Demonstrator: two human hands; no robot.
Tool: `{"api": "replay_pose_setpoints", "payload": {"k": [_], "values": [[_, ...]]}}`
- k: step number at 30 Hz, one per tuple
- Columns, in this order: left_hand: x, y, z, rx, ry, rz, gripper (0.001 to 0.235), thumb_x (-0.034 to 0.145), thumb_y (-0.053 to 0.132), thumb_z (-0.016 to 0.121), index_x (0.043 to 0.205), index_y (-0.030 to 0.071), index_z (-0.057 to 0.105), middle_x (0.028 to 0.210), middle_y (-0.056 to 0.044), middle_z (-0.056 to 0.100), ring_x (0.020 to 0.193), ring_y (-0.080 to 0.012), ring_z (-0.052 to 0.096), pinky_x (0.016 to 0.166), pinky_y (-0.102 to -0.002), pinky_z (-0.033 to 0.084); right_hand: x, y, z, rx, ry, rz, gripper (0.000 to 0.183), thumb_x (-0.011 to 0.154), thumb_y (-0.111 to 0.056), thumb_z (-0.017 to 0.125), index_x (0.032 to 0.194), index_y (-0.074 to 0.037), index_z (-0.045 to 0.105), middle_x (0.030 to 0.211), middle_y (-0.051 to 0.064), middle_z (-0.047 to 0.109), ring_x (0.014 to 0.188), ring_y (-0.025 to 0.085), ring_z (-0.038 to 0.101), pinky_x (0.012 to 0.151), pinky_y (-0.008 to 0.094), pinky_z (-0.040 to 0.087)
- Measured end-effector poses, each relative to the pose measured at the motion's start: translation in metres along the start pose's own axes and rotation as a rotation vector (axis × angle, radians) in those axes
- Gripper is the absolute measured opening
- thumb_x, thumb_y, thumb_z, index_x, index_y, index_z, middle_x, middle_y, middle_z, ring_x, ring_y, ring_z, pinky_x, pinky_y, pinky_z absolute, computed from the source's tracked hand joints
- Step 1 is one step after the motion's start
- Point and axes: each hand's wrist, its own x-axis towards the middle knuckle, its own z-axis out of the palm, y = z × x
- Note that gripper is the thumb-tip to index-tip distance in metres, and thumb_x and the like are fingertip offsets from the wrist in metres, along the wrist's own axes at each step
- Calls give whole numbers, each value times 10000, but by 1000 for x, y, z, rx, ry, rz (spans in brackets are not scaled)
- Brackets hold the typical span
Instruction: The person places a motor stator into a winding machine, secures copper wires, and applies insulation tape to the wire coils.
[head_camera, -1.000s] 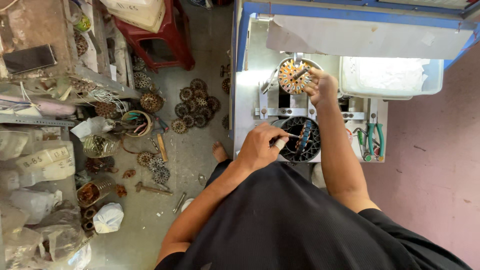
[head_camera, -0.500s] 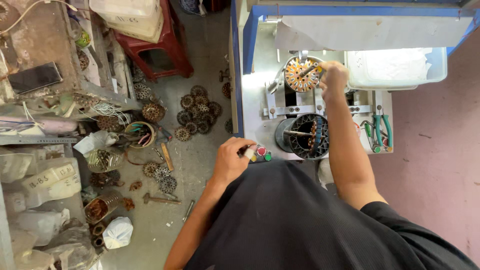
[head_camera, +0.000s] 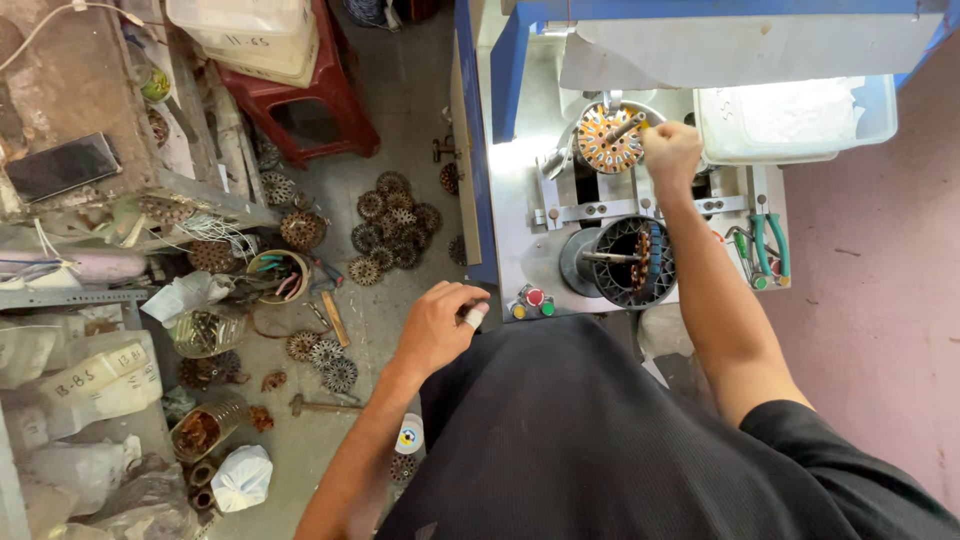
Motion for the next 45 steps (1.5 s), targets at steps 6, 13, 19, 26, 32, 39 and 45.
{"api": "replay_pose_setpoints", "payload": {"k": [6,13,19,26,32,39,45], "values": [[0,-18,-6,93,-132,155,136,866,147,706,966,64,744,892,-90,734,863,-305,653,787,-422,525,17,-8,12,-144,-45,-215,122,893,-90,712,917,5,785,681,161,649,579,249,599,559,390,449],[13,-20,-12,97,-244,237,176,852,147,710,1000,55,736,918,-106,729,906,-309,661,829,-438,519,2,-3,0,-317,-117,-115,129,853,-84,711,872,-8,814,641,124,628,555,164,541,560,312,445],[35,0,15,10,-160,110,169,868,150,703,1007,72,758,892,-108,729,870,-301,665,789,-417,530,24,-9,-6,32,-55,153,164,912,-172,773,955,-16,791,679,77,684,604,154,588,541,346,443],[44,19,34,-19,-146,68,172,890,189,713,1009,79,769,915,-111,741,860,-304,682,793,-413,537,0,-26,-5,-225,-100,-221,137,844,-93,729,919,-13,811,669,192,675,596,300,644,597,395,492],[53,33,53,39,-94,53,184,896,186,714,1029,71,767,908,-113,742,871,-289,693,791,-403,542,22,-18,-18,-62,-21,-39,176,871,-150,667,877,-13,777,699,172,690,609,297,693,575,400,498],[72,63,96,-51,-7,-20,208,870,123,718,1065,62,758,962,-114,745,840,-240,727,746,-352,570,26,-1,-14,-1,-91,-109,180,832,-165,686,870,-32,802,588,146,632,507,220,568,524,373,439],[109,69,137,-154,41,-109,176,886,119,726,1044,56,772,864,-76,755,743,-153,693,671,-304,539,-1,25,-24,175,-210,-105,175,798,-150,740,842,19,761,643,111,644,560,146,571,539,317,450]]}}
